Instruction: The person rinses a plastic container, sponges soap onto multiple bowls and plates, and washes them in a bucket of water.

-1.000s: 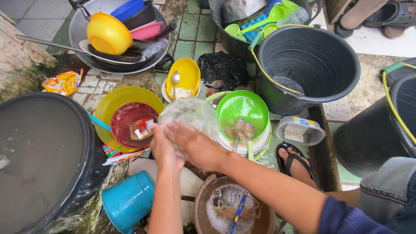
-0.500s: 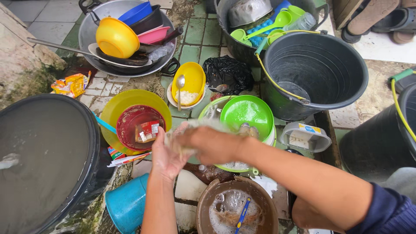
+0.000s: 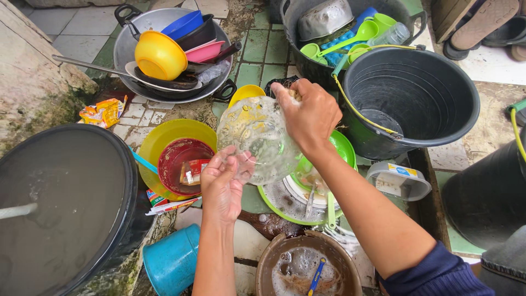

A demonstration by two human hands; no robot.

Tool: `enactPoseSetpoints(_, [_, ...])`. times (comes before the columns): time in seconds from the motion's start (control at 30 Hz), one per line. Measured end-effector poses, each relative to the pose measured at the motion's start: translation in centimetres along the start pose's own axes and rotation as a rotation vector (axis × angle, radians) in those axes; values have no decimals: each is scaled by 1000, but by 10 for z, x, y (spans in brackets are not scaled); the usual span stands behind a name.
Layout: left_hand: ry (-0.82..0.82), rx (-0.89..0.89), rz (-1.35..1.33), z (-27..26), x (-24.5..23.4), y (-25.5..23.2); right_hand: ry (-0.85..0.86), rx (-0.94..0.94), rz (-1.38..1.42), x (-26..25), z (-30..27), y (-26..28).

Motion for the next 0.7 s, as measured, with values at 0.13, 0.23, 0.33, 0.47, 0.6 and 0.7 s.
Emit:
enactPoseSetpoints(0.13, [1,59,44,-2,15,-13,-141,-141,-145,3,7,1])
enactPoseSetpoints(0.23, [-8,99,47,-3,24,-22,-135,-174,-150,2,5,-1])
enactPoseSetpoints(0.33, [-1,83,119,-3,31,-26,-167,-13,-192,-2,19,-2])
enactPoseSetpoints(0.47, [9,60,258,-5,46,1,-12,-133,64,9,-7,20])
enactPoseSetpoints(0.6, [60,204,270,-11,39,18,212,-524,-57,24,-55,37])
enactPoseSetpoints(0.7, [9,48,258,-18,34,33,298,-277,-130,38,-35,15])
Point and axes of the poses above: each hand's wrist, its own z-axis towards the middle knuckle, its own x-axis out of the palm, y = z × x, the point moved 3 cm from there along z, towards the middle knuckle, and after that the axes turned 8 degrees about x, right-handed, at the moved point
